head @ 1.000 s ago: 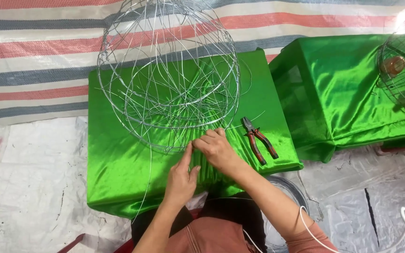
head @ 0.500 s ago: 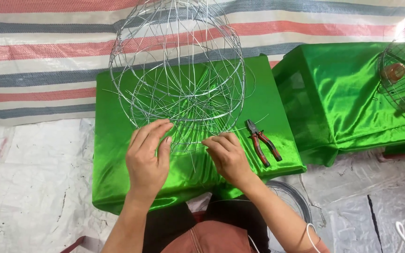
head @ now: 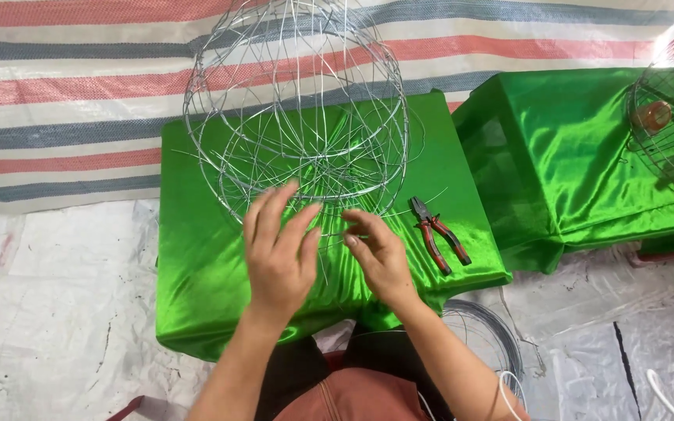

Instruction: Reinforcing the joints of a wire frame by wrapping thin wire around the connections and cutting the excess with pliers.

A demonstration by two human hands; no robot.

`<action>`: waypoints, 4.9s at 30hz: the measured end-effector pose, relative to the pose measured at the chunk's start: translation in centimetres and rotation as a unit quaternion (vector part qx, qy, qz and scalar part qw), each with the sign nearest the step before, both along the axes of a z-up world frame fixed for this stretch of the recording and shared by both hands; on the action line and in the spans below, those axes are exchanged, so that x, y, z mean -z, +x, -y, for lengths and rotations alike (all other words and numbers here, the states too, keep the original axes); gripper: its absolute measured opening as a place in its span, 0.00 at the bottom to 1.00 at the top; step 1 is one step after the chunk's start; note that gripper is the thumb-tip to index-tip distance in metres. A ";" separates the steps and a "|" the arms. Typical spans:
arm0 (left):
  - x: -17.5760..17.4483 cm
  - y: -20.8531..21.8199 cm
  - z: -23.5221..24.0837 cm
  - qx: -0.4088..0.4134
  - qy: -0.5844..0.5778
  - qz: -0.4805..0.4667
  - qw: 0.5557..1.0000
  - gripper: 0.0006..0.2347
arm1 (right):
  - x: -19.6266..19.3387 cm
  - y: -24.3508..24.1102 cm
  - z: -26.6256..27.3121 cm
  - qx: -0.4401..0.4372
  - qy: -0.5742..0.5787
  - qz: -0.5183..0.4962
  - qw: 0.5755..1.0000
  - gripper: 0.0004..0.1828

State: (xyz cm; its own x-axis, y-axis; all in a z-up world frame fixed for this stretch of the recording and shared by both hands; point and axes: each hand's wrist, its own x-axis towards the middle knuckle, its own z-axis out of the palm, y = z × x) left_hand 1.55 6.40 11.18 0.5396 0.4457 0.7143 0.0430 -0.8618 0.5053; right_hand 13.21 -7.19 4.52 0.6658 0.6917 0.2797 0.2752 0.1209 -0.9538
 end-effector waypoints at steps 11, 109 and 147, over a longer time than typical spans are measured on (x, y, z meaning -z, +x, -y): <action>1.4 5.6 -3.2 -0.043 0.178 -0.165 0.969 0.16 | 3.5 0.9 -4.0 0.014 0.018 -0.050 0.998 0.12; -0.5 6.5 -5.4 -0.045 0.176 -0.145 0.973 0.13 | -14.0 7.7 -10.1 0.093 0.139 0.387 0.907 0.07; -1.0 6.4 -6.0 -0.072 0.238 -0.103 0.963 0.21 | -5.3 2.4 -6.5 0.288 -0.277 0.475 0.784 0.22</action>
